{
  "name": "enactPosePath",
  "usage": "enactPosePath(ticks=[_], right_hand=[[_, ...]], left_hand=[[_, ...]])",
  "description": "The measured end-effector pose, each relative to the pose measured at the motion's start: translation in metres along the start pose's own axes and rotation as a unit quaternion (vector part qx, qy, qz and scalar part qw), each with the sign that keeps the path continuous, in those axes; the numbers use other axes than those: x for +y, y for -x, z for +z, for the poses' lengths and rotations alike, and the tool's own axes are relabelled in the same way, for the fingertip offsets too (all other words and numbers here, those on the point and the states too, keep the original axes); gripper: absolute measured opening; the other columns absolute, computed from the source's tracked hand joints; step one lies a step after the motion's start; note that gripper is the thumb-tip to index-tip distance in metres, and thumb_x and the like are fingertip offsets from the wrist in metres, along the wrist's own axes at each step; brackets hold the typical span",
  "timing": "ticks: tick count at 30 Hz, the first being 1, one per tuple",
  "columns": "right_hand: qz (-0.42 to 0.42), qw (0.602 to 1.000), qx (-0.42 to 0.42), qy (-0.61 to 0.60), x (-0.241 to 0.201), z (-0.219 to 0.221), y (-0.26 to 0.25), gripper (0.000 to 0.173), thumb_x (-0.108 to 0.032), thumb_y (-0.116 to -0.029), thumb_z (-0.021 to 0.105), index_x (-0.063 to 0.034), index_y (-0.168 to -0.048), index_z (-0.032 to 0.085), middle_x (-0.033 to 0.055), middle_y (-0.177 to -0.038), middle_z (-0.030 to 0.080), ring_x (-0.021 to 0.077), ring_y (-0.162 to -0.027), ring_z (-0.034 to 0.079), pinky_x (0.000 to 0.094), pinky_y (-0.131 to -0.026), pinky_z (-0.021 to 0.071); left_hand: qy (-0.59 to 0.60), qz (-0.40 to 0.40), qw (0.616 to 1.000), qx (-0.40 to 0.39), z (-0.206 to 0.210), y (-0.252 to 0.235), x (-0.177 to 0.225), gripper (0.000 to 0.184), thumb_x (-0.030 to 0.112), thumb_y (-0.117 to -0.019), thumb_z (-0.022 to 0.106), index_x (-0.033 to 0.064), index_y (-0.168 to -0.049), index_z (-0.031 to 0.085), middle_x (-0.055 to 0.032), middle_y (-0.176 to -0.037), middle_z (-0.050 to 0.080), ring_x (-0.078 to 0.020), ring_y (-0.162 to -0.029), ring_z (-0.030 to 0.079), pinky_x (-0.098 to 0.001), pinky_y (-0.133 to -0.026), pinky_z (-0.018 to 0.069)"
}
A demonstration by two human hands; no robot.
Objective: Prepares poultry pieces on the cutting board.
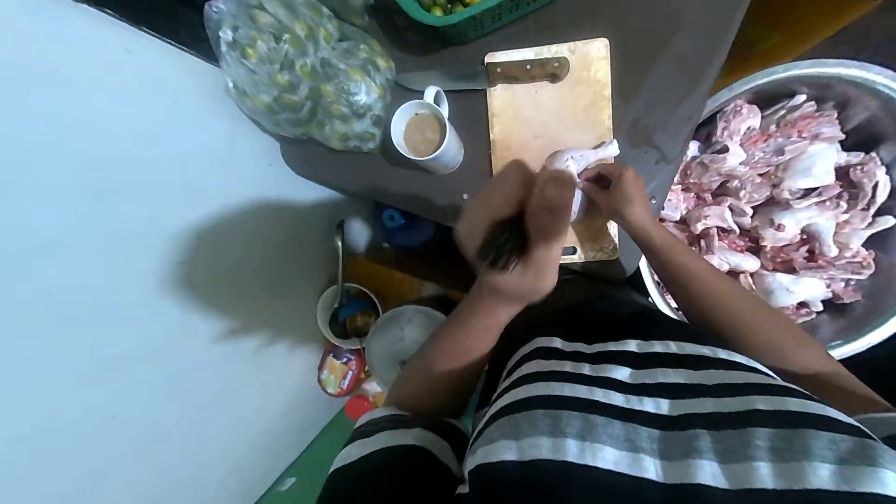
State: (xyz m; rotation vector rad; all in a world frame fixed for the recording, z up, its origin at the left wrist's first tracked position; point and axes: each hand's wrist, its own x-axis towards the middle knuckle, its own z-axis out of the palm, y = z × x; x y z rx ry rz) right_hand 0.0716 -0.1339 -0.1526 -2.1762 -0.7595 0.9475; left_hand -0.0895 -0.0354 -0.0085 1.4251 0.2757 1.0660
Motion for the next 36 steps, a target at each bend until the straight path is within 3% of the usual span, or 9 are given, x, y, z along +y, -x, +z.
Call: enactPosePath(ticks=[3, 7, 10, 13, 16, 19, 24, 30, 36], right_hand=[[-0.006, 1.000, 0.004, -0.002, 0.000, 0.000, -0.001, 0.018, -0.015, -0.0974, 0.070, -0.0013, -0.109, 0.074, 0.0179, -0.106, 0.072, 0.0298, -0.097, 0.070, 0.0515, -0.092, 0.0538], [-0.005, 1.000, 0.003, -0.009, 0.000, 0.001, 0.000, 0.019, -0.017, -0.0985, 0.069, -0.0021, -0.110, 0.074, 0.0183, -0.109, 0.072, 0.0296, -0.099, 0.070, 0.0507, -0.093, 0.0537], [-0.009, 1.000, -0.010, -0.016, -0.002, 0.005, 0.003, 0.036, -0.033, -0.1034, 0.062, -0.0005, -0.114, 0.074, 0.0232, -0.117, 0.067, 0.0364, -0.110, 0.064, 0.0548, -0.099, 0.0489], [0.006, 0.997, -0.080, -0.005, -0.006, 0.009, -0.003, 0.054, -0.050, -0.0996, 0.061, 0.0022, -0.110, 0.073, 0.0260, -0.118, 0.065, 0.0435, -0.114, 0.059, 0.0652, -0.099, 0.0436], [0.056, 0.984, -0.147, -0.086, -0.018, 0.005, -0.006, 0.038, -0.031, -0.0957, 0.073, 0.0045, -0.109, 0.067, 0.0202, -0.099, 0.066, 0.0296, -0.090, 0.065, 0.0520, -0.084, 0.0532], [0.125, 0.944, -0.155, -0.265, -0.016, 0.002, 0.000, 0.021, -0.013, -0.0960, 0.069, 0.0003, -0.111, 0.064, 0.0083, -0.092, 0.066, 0.0132, -0.077, 0.063, 0.0328, -0.073, 0.0552], [0.122, 0.888, -0.149, -0.417, 0.004, 0.006, 0.013, 0.016, -0.009, -0.1023, 0.059, -0.0024, -0.117, 0.059, 0.0050, -0.097, 0.069, 0.0122, -0.083, 0.068, 0.0322, -0.079, 0.0586], [0.066, 0.884, -0.133, -0.442, 0.003, 0.006, 0.026, 0.020, 0.001, -0.0990, 0.059, -0.0026, -0.119, 0.060, 0.0038, -0.096, 0.070, 0.0107, -0.083, 0.069, 0.0300, -0.079, 0.0596], [-0.007, 0.882, -0.100, -0.460, 0.008, -0.007, 0.039, 0.023, 0.004, -0.0962, 0.057, -0.0051, -0.118, 0.059, 0.0008, -0.099, 0.069, 0.0088, -0.088, 0.068, 0.0304, -0.085, 0.0586]], left_hand=[[-0.009, -0.022, 1.000, -0.016, 0.003, 0.012, -0.046, 0.034, 0.028, -0.1084, 0.052, 0.0182, -0.076, 0.049, 0.0095, -0.058, 0.041, -0.0009, -0.050, 0.043, -0.0205, -0.049, 0.0418], [-0.005, -0.043, 0.999, -0.009, -0.005, 0.009, -0.033, 0.036, 0.029, -0.1086, 0.051, 0.0189, -0.074, 0.047, 0.0089, -0.055, 0.037, -0.0034, -0.046, 0.039, -0.0221, -0.047, 0.0398], [0.017, -0.029, 0.999, 0.003, -0.011, 0.005, -0.021, 0.034, 0.031, -0.1084, 0.052, 0.0209, -0.076, 0.049, 0.0096, -0.053, 0.036, -0.0029, -0.044, 0.038, -0.0202, -0.044, 0.0387], [0.019, -0.036, 0.999, 0.006, -0.012, 0.010, -0.029, 0.035, 0.033, -0.1080, 0.052, 0.0210, -0.075, 0.047, 0.0098, -0.054, 0.036, -0.0030, -0.045, 0.038, -0.0212, -0.045, 0.0377], [0.010, -0.044, 0.999, -0.013, -0.009, 0.021, -0.031, 0.040, 0.039, -0.1083, 0.050, 0.0203, -0.073, 0.045, 0.0086, -0.052, 0.034, -0.0039, -0.042, 0.036, -0.0209, -0.042, 0.0370], [0.044, -0.031, 0.999, 0.003, -0.013, 0.028, -0.027, 0.039, 0.039, -0.1082, 0.051, 0.0210, -0.074, 0.048, 0.0094, -0.052, 0.035, -0.0026, -0.043, 0.037, -0.0195, -0.044, 0.0374], [0.109, -0.031, 0.992, 0.059, -0.033, 0.024, -0.019, 0.036, 0.034, -0.1078, 0.052, 0.0216, -0.075, 0.053, 0.0108, -0.053, 0.041, -0.0016, -0.044, 0.042, -0.0176, -0.046, 0.0400], [0.133, -0.038, 0.985, 0.107, -0.047, 0.020, -0.015, 0.043, 0.029, -0.1102, 0.043, 0.0201, -0.068, 0.049, 0.0087, -0.048, 0.040, -0.0033, -0.039, 0.040, -0.0179, -0.040, 0.0365], [0.091, -0.121, 0.957, 0.246, -0.056, 0.003, 0.000, 0.060, 0.038, -0.1131, 0.020, 0.0209, -0.060, 0.042, 0.0091, -0.045, 0.035, -0.0044, -0.037, 0.036, -0.0185, -0.041, 0.0360]])
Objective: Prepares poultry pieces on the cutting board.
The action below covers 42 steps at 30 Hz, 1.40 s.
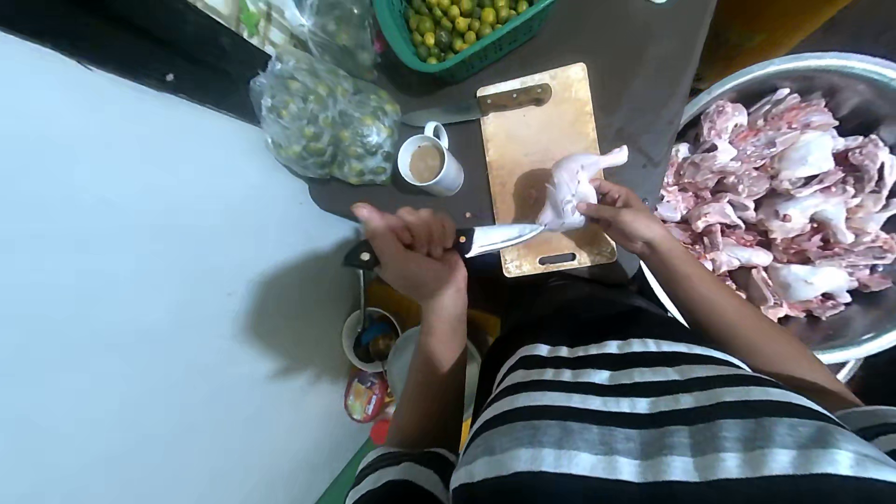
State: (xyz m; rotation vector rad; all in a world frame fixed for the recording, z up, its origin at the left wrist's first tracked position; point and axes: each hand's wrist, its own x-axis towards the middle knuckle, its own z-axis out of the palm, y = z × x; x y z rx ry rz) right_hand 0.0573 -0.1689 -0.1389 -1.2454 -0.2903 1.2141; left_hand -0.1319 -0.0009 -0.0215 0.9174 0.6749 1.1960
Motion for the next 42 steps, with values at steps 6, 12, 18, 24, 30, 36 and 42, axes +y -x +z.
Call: enactPosePath(ticks=[6, 12, 18, 24, 30, 36, 42], right_hand=[[-0.046, 0.992, 0.104, -0.054, -0.008, -0.037, 0.031, 0.022, 0.001, -0.0992, 0.056, -0.0074, -0.119, 0.056, 0.0010, -0.101, 0.067, 0.0094, -0.089, 0.067, 0.0321, -0.085, 0.0577], [-0.018, 0.965, 0.186, -0.182, -0.011, -0.057, 0.074, 0.025, -0.021, -0.1057, 0.047, -0.0118, -0.126, 0.057, 0.0023, -0.099, 0.070, 0.0123, -0.086, 0.069, 0.0347, -0.078, 0.0595], [-0.096, 0.927, 0.287, -0.222, 0.016, -0.069, 0.117, 0.029, -0.007, -0.0981, 0.060, -0.0067, -0.127, 0.055, 0.0073, -0.099, 0.069, 0.0151, -0.082, 0.068, 0.0369, -0.077, 0.0589], [-0.156, 0.799, 0.557, -0.167, 0.028, -0.106, 0.212, 0.030, -0.014, -0.1024, 0.054, -0.0037, -0.130, 0.056, 0.0061, -0.099, 0.068, 0.0118, -0.082, 0.066, 0.0354, -0.076, 0.0583], [-0.109, 0.569, 0.813, -0.056, 0.053, -0.160, 0.308, 0.043, -0.019, -0.0953, 0.067, 0.0053, -0.129, 0.055, 0.0164, -0.110, 0.064, 0.0187, -0.093, 0.065, 0.0396, -0.083, 0.0573], [0.026, 0.512, 0.856, -0.069, 0.099, -0.206, 0.352, 0.054, -0.017, -0.0975, 0.061, 0.0050, -0.144, 0.046, 0.0258, -0.133, 0.057, 0.0316, -0.114, 0.061, 0.0471, -0.095, 0.0522], [0.038, 0.588, 0.807, -0.021, 0.085, -0.213, 0.333, 0.047, -0.012, -0.1025, 0.054, 0.0034, -0.146, 0.046, 0.0266, -0.143, 0.053, 0.0329, -0.116, 0.063, 0.0470, -0.095, 0.0534]], left_hand=[[-0.033, 0.061, 0.992, -0.104, -0.004, 0.002, 0.026, 0.056, 0.039, -0.1123, 0.021, 0.0211, -0.065, 0.046, 0.0093, -0.049, 0.040, -0.0046, -0.041, 0.042, -0.0193, -0.043, 0.0413], [-0.040, 0.042, 0.982, -0.177, 0.016, 0.006, -0.001, 0.057, 0.030, -0.1123, 0.013, 0.0194, -0.065, 0.043, 0.0083, -0.047, 0.038, -0.0072, -0.040, 0.042, -0.0224, -0.043, 0.0435], [-0.078, 0.009, 0.950, -0.301, 0.046, 0.001, -0.016, 0.057, 0.028, -0.1125, 0.008, 0.0174, -0.071, 0.045, 0.0088, -0.049, 0.044, -0.0067, -0.041, 0.048, -0.0211, -0.044, 0.0464], [-0.089, -0.037, 0.920, -0.380, 0.082, -0.004, -0.033, 0.050, 0.024, -0.1131, 0.013, 0.0170, -0.077, 0.046, 0.0099, -0.051, 0.044, -0.0053, -0.041, 0.047, -0.0200, -0.045, 0.0467], [-0.116, -0.034, 0.903, -0.413, 0.111, 0.009, -0.043, 0.053, 0.026, -0.1133, 0.013, 0.0192, -0.070, 0.043, 0.0103, -0.046, 0.040, -0.0054, -0.037, 0.044, -0.0200, -0.041, 0.0433], [-0.131, -0.039, 0.904, -0.404, 0.106, 0.008, -0.043, 0.051, 0.025, -0.1135, 0.016, 0.0195, -0.070, 0.042, 0.0107, -0.047, 0.039, -0.0048, -0.037, 0.042, -0.0191, -0.041, 0.0423], [-0.136, -0.037, 0.914, -0.380, 0.097, 0.007, -0.044, 0.051, 0.025, -0.1133, 0.017, 0.0200, -0.070, 0.042, 0.0106, -0.046, 0.039, -0.0049, -0.037, 0.042, -0.0195, -0.041, 0.0423]])
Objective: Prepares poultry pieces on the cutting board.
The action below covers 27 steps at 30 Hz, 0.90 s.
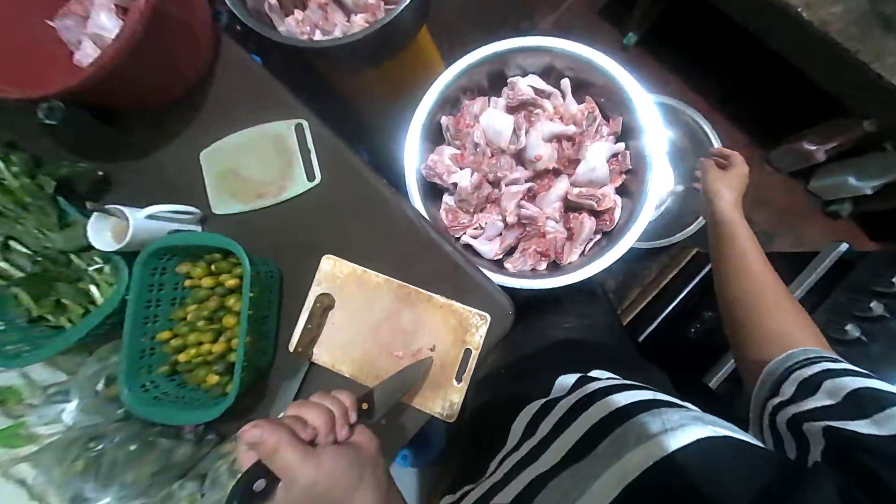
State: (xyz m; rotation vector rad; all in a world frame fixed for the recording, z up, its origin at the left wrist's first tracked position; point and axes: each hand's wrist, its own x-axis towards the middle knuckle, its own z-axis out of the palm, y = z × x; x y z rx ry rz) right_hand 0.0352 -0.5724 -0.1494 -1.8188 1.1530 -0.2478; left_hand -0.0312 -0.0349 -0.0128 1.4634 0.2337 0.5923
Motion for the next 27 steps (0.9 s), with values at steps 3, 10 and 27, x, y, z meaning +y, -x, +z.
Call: enactPosePath(ticks=[3, 10, 27], right_hand=[[-0.046, 0.997, -0.066, -0.004, -0.015, 0.028, 0.022, 0.043, -0.012, -0.1056, 0.050, 0.0044, -0.145, 0.046, 0.0270, -0.137, 0.056, 0.0295, -0.104, 0.067, 0.0418, -0.090, 0.0566], [-0.124, 0.951, -0.267, 0.093, -0.017, 0.123, 0.048, 0.036, -0.012, -0.1061, 0.050, 0.0053, -0.138, 0.055, 0.0268, -0.129, 0.063, 0.0351, -0.110, 0.068, 0.0503, -0.097, 0.0541], [-0.337, 0.629, -0.525, 0.465, 0.001, 0.290, 0.165, 0.065, -0.018, -0.0921, 0.073, -0.0040, -0.150, 0.048, 0.0311, -0.146, 0.049, 0.0516, -0.132, 0.050, 0.0690, -0.103, 0.0432]], left_hand=[[0.012, -0.001, 1.000, 0.021, -0.003, 0.005, -0.001, 0.047, 0.024, -0.1134, 0.017, 0.0186, -0.075, 0.044, 0.0103, -0.047, 0.041, -0.0056, -0.038, 0.044, -0.0200, -0.041, 0.0436], [0.017, 0.010, 0.998, 0.061, -0.016, 0.014, -0.002, 0.046, 0.024, -0.1132, 0.020, 0.0187, -0.075, 0.044, 0.0099, -0.048, 0.040, -0.0062, -0.039, 0.044, -0.0210, -0.042, 0.0443], [0.001, 0.059, 0.992, 0.108, -0.032, 0.033, 0.012, 0.044, 0.025, -0.1122, 0.028, 0.0207, -0.072, 0.046, 0.0104, -0.049, 0.040, -0.0044, -0.041, 0.042, -0.0197, -0.043, 0.0407]])
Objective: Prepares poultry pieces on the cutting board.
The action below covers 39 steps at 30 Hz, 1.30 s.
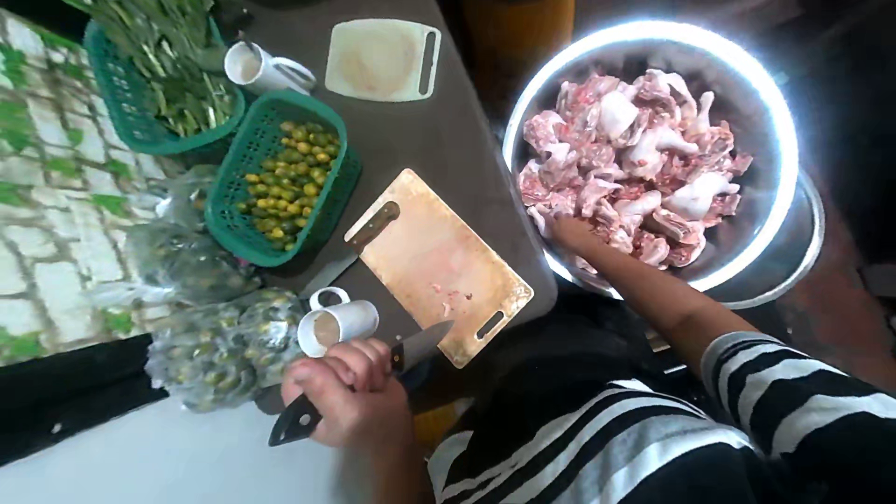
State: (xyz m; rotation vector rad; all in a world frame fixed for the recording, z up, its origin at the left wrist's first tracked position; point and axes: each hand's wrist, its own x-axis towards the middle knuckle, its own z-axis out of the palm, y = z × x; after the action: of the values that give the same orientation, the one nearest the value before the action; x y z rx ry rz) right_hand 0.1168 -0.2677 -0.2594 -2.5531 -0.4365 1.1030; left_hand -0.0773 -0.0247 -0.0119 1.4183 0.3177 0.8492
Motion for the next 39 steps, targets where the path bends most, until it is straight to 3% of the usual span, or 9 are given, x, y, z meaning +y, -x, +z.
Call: enactPosePath(ticks=[4, 11, 17, 20, 25, 28, 32, 36, 39], right_hand=[[0.014, 0.994, -0.047, -0.095, 0.019, 0.011, -0.050, 0.082, -0.018, -0.0756, 0.087, -0.0160, -0.150, 0.052, 0.0369, -0.151, 0.036, 0.0562, -0.130, 0.046, 0.0726, -0.097, 0.0446], [-0.044, 0.986, 0.096, -0.126, 0.018, 0.025, 0.003, 0.038, -0.026, -0.1031, 0.062, 0.0043, -0.125, 0.066, 0.0299, -0.136, 0.056, 0.0489, -0.129, 0.052, 0.0637, -0.107, 0.0435], [-0.126, 0.954, 0.207, -0.179, -0.024, -0.034, 0.076, 0.028, -0.010, -0.1050, 0.049, 0.0090, -0.117, 0.066, 0.0325, -0.127, 0.059, 0.0478, -0.121, 0.056, 0.0631, -0.105, 0.0438], [-0.273, 0.920, 0.199, -0.197, -0.051, -0.073, 0.102, 0.030, -0.013, -0.1043, 0.045, 0.0081, -0.112, 0.066, 0.0237, -0.117, 0.064, 0.0326, -0.113, 0.061, 0.0524, -0.101, 0.0467], [-0.328, 0.873, -0.013, -0.360, -0.108, -0.098, 0.092, 0.027, -0.022, -0.1092, 0.038, -0.0090, -0.107, 0.062, -0.0078, -0.096, 0.065, -0.0032, -0.088, 0.062, 0.0203, -0.081, 0.0545], [-0.278, 0.894, -0.090, -0.339, -0.135, -0.079, 0.059, 0.026, -0.023, -0.1081, 0.045, -0.0056, -0.111, 0.064, -0.0015, -0.097, 0.068, 0.0028, -0.086, 0.064, 0.0262, -0.082, 0.0557], [-0.143, 0.969, -0.006, -0.200, -0.148, -0.041, 0.017, 0.046, -0.022, -0.1035, 0.062, -0.0001, -0.142, 0.051, 0.0238, -0.121, 0.066, 0.0334, -0.103, 0.069, 0.0522, -0.091, 0.0564], [-0.260, 0.957, 0.111, -0.061, -0.154, -0.035, 0.039, 0.052, -0.011, -0.0960, 0.066, -0.0053, -0.146, 0.052, 0.0309, -0.144, 0.048, 0.0437, -0.114, 0.063, 0.0563, -0.093, 0.0554], [-0.393, 0.911, 0.091, 0.083, -0.145, -0.026, 0.048, 0.050, -0.010, -0.0912, 0.070, -0.0134, -0.140, 0.061, 0.0199, -0.145, 0.055, 0.0449, -0.135, 0.049, 0.0654, -0.109, 0.0397]], left_hand=[[-0.001, -0.006, 1.000, 0.021, -0.002, 0.000, 0.002, 0.044, 0.025, -0.1113, 0.030, 0.0217, -0.071, 0.046, 0.0107, -0.049, 0.040, -0.0039, -0.041, 0.042, -0.0195, -0.043, 0.0407], [0.014, -0.036, 0.997, 0.063, -0.006, 0.008, -0.006, 0.037, 0.035, -0.1080, 0.050, 0.0234, -0.073, 0.052, 0.0114, -0.051, 0.044, -0.0030, -0.043, 0.045, -0.0194, -0.046, 0.0445], [0.021, -0.018, 0.995, 0.093, -0.010, 0.007, -0.011, 0.034, 0.039, -0.1057, 0.055, 0.0269, -0.074, 0.053, 0.0133, -0.053, 0.044, -0.0008, -0.044, 0.044, -0.0167, -0.045, 0.0416], [0.019, -0.023, 0.995, 0.098, -0.011, 0.007, -0.016, 0.037, 0.039, -0.1071, 0.052, 0.0277, -0.072, 0.050, 0.0142, -0.052, 0.042, -0.0003, -0.043, 0.042, -0.0165, -0.044, 0.0403], [0.040, -0.017, 0.992, 0.123, -0.012, 0.009, -0.022, 0.035, 0.042, -0.1052, 0.055, 0.0257, -0.074, 0.052, 0.0126, -0.051, 0.043, -0.0022, -0.042, 0.043, -0.0187, -0.044, 0.0431], [0.054, 0.005, 0.989, 0.140, -0.019, 0.014, -0.021, 0.032, 0.034, -0.1083, 0.051, 0.0235, -0.078, 0.052, 0.0114, -0.052, 0.044, -0.0030, -0.043, 0.045, -0.0185, -0.046, 0.0436], [0.047, 0.014, 0.988, 0.145, -0.025, 0.020, -0.020, 0.035, 0.031, -0.1110, 0.043, 0.0221, -0.078, 0.050, 0.0106, -0.053, 0.041, -0.0036, -0.044, 0.042, -0.0188, -0.046, 0.0421], [0.038, 0.013, 0.989, 0.144, -0.025, 0.026, -0.020, 0.032, 0.031, -0.1081, 0.051, 0.0233, -0.077, 0.052, 0.0117, -0.054, 0.041, -0.0010, -0.045, 0.042, -0.0167, -0.047, 0.0402], [0.039, 0.019, 0.989, 0.140, -0.025, 0.024, -0.022, 0.030, 0.028, -0.1076, 0.052, 0.0233, -0.078, 0.052, 0.0117, -0.054, 0.041, -0.0009, -0.046, 0.042, -0.0164, -0.047, 0.0398]])
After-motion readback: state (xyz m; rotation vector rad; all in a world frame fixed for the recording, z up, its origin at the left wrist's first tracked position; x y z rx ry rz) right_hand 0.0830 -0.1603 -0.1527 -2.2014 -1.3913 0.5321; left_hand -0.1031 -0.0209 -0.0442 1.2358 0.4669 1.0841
